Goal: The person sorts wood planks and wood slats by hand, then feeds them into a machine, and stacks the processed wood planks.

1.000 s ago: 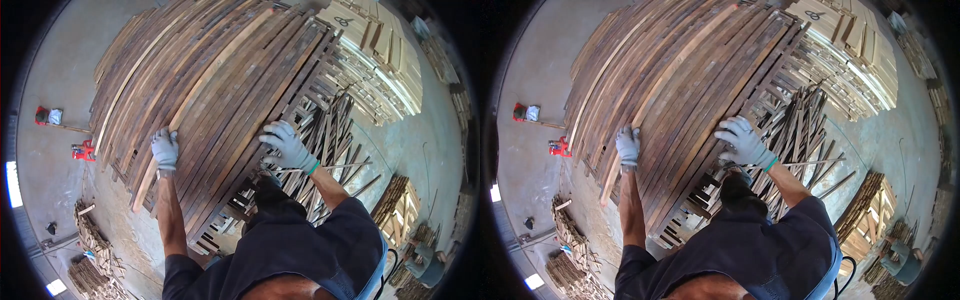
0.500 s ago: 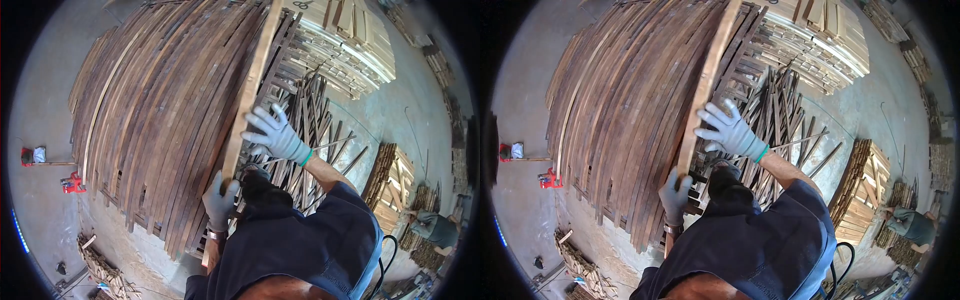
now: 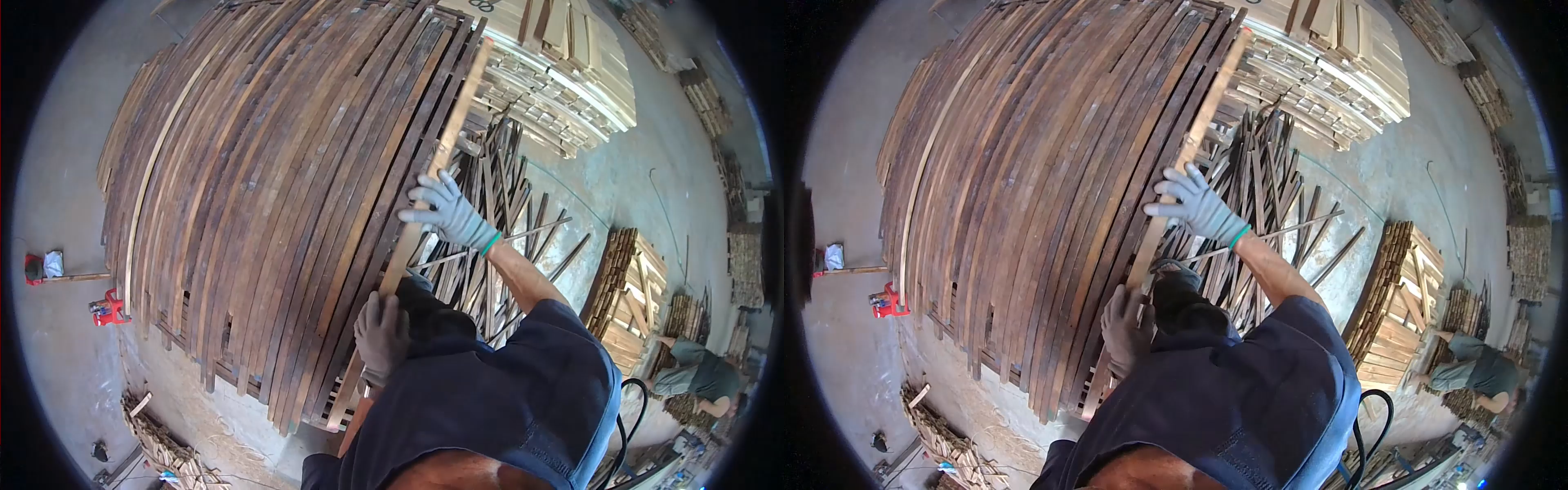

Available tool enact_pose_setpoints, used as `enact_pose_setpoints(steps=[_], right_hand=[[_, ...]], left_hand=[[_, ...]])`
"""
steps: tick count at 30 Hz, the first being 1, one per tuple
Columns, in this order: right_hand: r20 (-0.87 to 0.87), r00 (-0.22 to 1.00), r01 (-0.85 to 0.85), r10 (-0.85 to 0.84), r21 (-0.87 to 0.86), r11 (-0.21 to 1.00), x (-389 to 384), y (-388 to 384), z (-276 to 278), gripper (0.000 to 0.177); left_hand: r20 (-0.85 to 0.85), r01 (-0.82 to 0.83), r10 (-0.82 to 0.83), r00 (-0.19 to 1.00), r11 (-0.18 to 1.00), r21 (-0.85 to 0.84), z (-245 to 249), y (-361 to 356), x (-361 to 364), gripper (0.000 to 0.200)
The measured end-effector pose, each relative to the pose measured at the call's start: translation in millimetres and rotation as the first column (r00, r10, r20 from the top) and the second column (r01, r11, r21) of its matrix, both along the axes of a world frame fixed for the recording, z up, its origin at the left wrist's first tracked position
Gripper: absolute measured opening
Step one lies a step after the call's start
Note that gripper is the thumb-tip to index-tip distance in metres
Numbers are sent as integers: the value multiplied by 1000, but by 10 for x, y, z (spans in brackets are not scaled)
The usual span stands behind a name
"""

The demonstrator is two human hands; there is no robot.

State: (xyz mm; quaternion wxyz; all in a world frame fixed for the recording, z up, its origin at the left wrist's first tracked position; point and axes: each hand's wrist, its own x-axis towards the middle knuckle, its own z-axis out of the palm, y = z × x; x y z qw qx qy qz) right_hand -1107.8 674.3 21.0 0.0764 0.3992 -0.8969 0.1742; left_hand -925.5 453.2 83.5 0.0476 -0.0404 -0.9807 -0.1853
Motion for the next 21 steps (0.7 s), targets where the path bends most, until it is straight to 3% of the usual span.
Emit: enact_pose_setpoints(steps=[1,2,3,5,6,7,10,11,13,15,17,21], right_hand=[[5,1000,-2,2,-35,999,-67,4,-53,56],[116,993,32,-17,-123,992,-111,21,-112,55],[53,997,55,-50,-97,994,-146,33,-131,54],[-57,996,71,-74,-52,996,-204,44,-114,53],[-55,994,98,-95,52,994,-230,46,-8,52],[-39,995,101,-96,151,983,-214,35,113,51],[-3,999,37,-37,114,993,-213,-41,237,54],[3,1000,17,-17,63,998,-171,-98,340,57],[19,996,-91,92,-43,995,-105,-123,294,68],[-19,985,-172,171,-38,984,-29,-169,211,76],[-48,969,-242,241,-25,970,-19,-255,223,81],[14,990,-139,138,86,987,-231,-456,204,84]], left_hand=[[-15,25,-24,1000,999,29,36,-24,39,43],[-29,45,-43,999,997,57,66,-85,101,43],[-36,57,-54,998,995,82,86,-159,172,43],[-52,-55,46,998,984,-169,45,-398,316,50],[-85,-107,87,993,957,-271,4,-521,438,54],[-38,-159,155,987,952,-261,37,-633,541,59],[71,-309,341,937,907,-286,92,-813,912,69],[83,-316,353,932,903,-291,83,-832,1063,88],[15,-405,427,904,869,-285,77,-737,1272,98],[-42,-514,524,851,812,-278,-59,-658,1474,104],[-93,-590,591,802,755,-286,-111,-598,1504,106],[-171,-650,629,759,713,-263,-279,-562,1366,98]])
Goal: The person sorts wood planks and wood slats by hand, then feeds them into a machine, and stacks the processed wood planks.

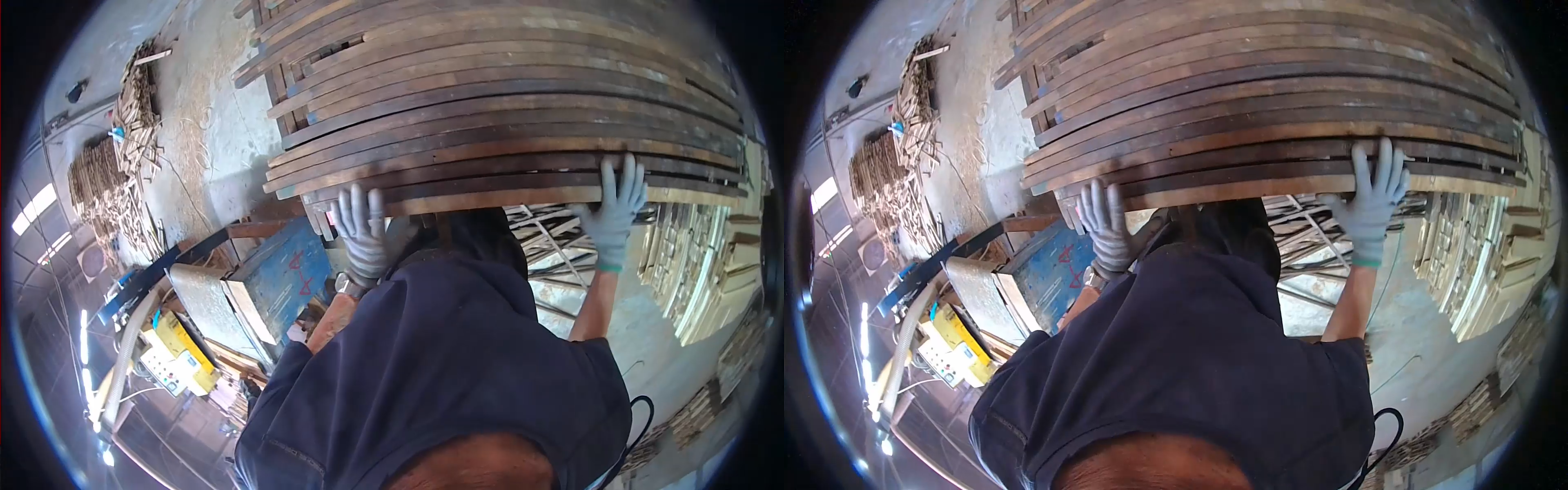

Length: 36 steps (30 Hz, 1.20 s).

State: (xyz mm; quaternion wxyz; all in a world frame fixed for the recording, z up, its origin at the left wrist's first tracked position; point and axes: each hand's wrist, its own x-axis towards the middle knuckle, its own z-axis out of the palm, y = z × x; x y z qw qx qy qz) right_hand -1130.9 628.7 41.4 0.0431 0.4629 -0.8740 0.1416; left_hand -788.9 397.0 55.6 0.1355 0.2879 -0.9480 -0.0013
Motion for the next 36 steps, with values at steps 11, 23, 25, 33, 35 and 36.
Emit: enact_pose_setpoints(steps=[11,23,25,33,35,36], right_hand=[[70,997,27,-15,-174,984,109,183,202,85],[33,959,275,-281,-346,897,168,-167,129,69],[61,929,352,-366,-459,816,440,-73,226,65],[608,393,781,-690,176,600,2625,875,-1336,62],[582,118,657,-805,562,503,3841,1349,-2234,61],[558,0,593,-830,668,449,4465,1499,-2374,60]], left_hand=[[63,363,-389,919,899,244,265,105,-1096,76],[206,422,-440,874,898,124,146,72,-1271,82],[176,492,-492,853,869,43,96,88,-1214,70],[163,643,-624,764,759,-107,-124,46,-1103,60],[156,637,-621,768,764,-97,-170,16,-1112,75],[137,626,-614,777,777,-67,-218,1,-1130,78]])
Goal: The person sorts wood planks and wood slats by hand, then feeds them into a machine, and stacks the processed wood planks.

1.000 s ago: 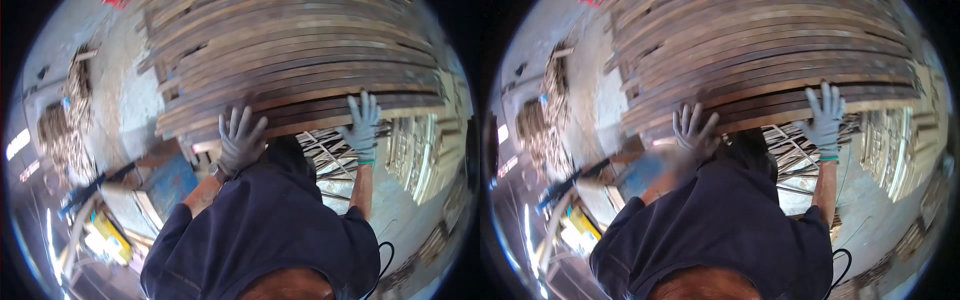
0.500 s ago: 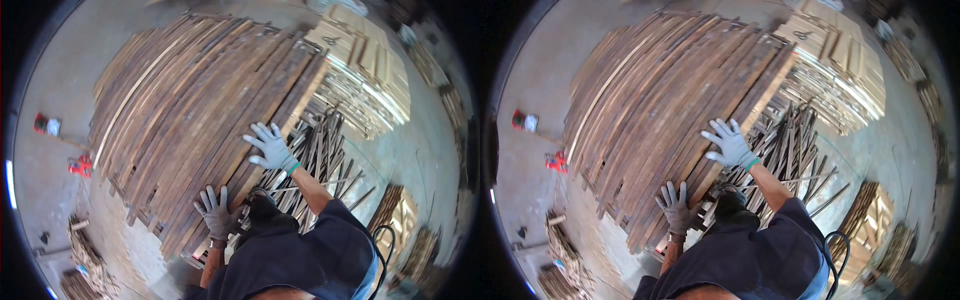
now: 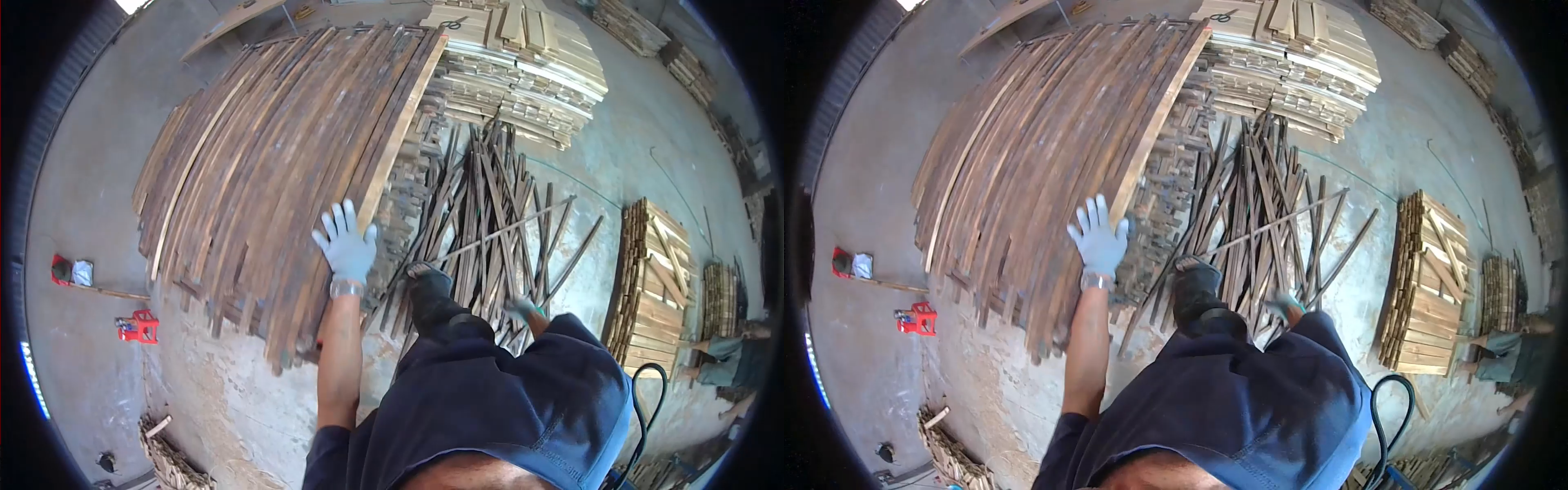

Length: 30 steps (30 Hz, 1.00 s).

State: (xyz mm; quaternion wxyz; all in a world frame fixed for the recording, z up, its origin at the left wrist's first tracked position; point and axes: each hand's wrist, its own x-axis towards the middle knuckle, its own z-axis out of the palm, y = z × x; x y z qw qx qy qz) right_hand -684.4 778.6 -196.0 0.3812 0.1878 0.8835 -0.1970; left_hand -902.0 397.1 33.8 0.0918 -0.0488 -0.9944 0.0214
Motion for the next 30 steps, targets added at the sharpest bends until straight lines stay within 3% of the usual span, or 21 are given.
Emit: enact_pose_setpoints(steps=[2,5,8,9,11,13,18,20,21,22,24,28,30], right_hand=[[140,978,152,-154,28,988,1150,301,-106,57],[175,883,440,-436,20,898,2591,399,48,52],[167,755,648,-634,-47,760,3545,202,173,47],[162,723,688,-671,-81,721,3770,106,205,46],[149,683,730,-715,-163,664,4058,-127,245,43],[118,676,729,-727,-247,638,4184,-346,270,40],[-131,697,605,-705,-420,676,3832,-357,507,32],[-147,556,662,-818,-516,543,3533,-130,590,30],[60,383,756,-922,-593,276,3429,52,407,28],[64,333,845,-941,-463,268,3056,42,926,29],[36,309,854,-950,-451,260,3065,337,775,31],[19,389,882,-921,-297,366,3278,737,476,27],[98,307,921,-947,-282,269,3108,704,660,27]], left_hand=[[3,-26,26,1000,998,53,-31,-65,-46,84],[253,-56,16,967,987,150,371,-11,-108,91],[81,-27,6,997,962,270,290,-138,-325,91],[27,-19,14,1000,980,200,252,-184,-407,94],[36,-61,55,998,974,219,215,-238,-474,96],[136,-119,87,987,961,249,270,-277,-528,96],[-12,-28,35,999,924,382,440,-210,-1264,90],[-100,32,7,995,922,385,676,-60,-1728,86],[-130,59,-11,991,927,371,872,28,-1922,84],[-146,65,-14,989,935,349,1016,113,-2147,83],[-185,79,-21,983,946,314,1245,307,-2573,80],[-174,89,-40,984,954,288,1416,703,-3280,74],[-208,112,-48,977,944,309,1270,878,-3636,72]])
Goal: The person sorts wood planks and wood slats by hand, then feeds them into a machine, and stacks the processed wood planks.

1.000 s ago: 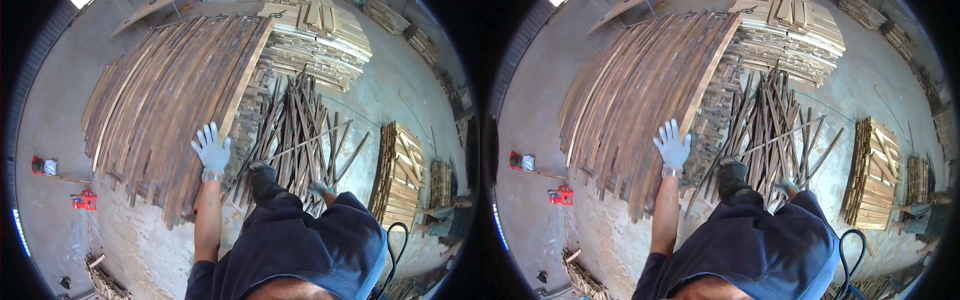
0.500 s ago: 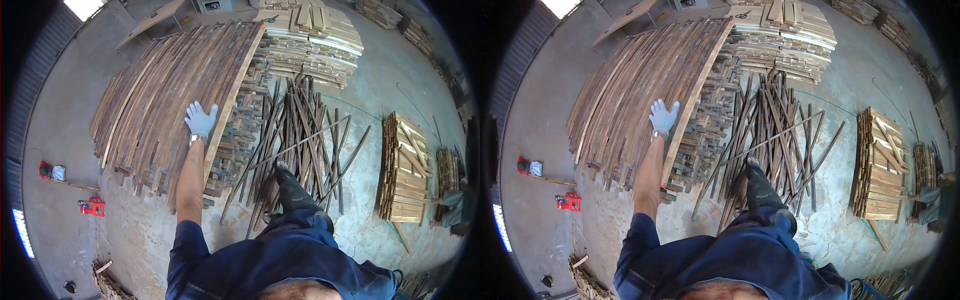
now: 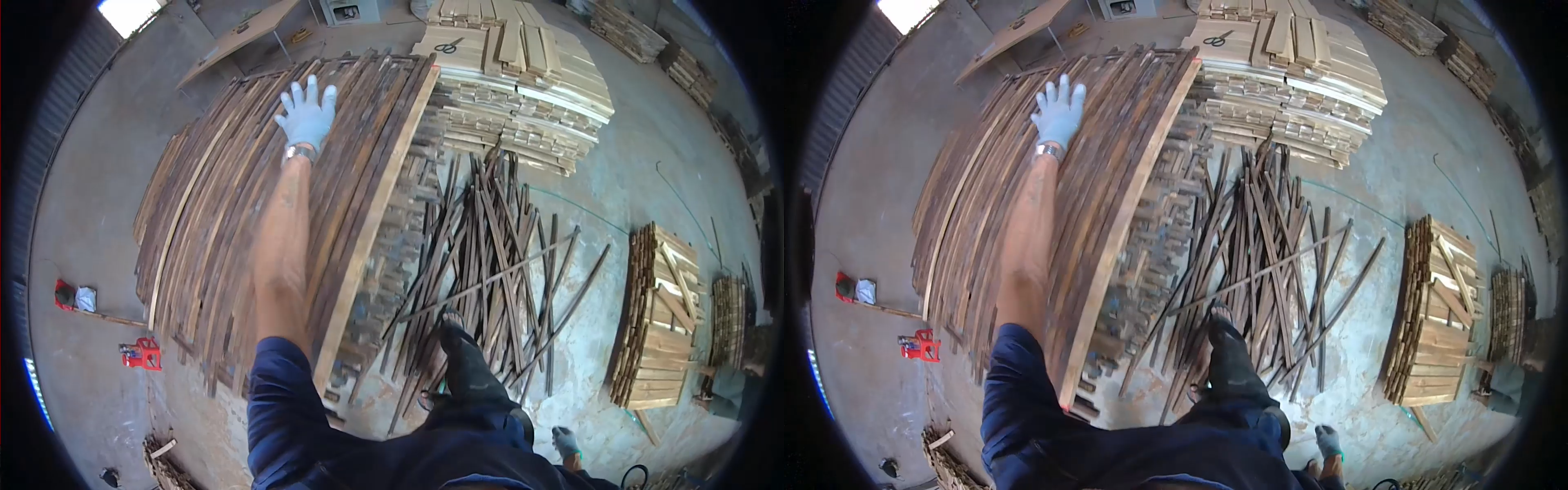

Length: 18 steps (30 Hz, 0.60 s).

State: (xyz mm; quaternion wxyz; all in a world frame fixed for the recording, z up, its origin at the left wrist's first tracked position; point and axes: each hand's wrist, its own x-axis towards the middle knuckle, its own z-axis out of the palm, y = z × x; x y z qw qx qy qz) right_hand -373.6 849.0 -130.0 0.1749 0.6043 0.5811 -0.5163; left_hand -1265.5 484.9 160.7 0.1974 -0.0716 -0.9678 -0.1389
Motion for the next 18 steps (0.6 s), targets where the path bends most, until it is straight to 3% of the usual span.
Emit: enact_pose_setpoints(steps=[2,3,4,5,6,8,10,12,14,16,18], right_hand=[[8,999,-42,42,-26,999,-88,-30,-98,28],[45,993,-106,108,-39,994,-129,-31,-174,27],[42,994,-100,105,-91,991,-246,-70,-157,28],[50,997,-58,64,-120,991,-389,-154,-6,31],[52,998,-13,20,-140,990,-761,-254,218,34],[22,996,-82,86,-146,986,-1145,-359,477,33],[-152,896,-428,416,-56,902,-1014,-189,-8,34],[-247,701,-682,669,42,730,-1061,-107,-188,34],[-139,957,-258,256,9,966,-1277,-89,-245,28],[-237,971,14,-14,-1,1000,-1457,-23,-264,30],[-222,975,24,-22,5,1000,-1683,-32,64,33]], left_hand=[[-38,-6,5,999,1000,-29,-402,151,-275,69],[-78,34,-46,996,990,-139,-839,126,-433,69],[162,27,33,986,934,-356,-1356,76,-388,65],[437,-5,126,891,964,-266,-1157,215,-216,61],[423,8,100,901,969,-246,-1195,246,-316,60],[420,30,69,905,974,-226,-1313,129,-311,59],[421,28,71,904,974,-225,-1262,126,-332,60],[430,39,69,900,971,-237,-1283,121,-305,61],[414,24,59,909,981,-194,-1317,112,-325,64],[404,15,36,914,992,-122,-1312,90,-351,66],[394,-2,64,917,988,-156,-1289,43,-363,71]])
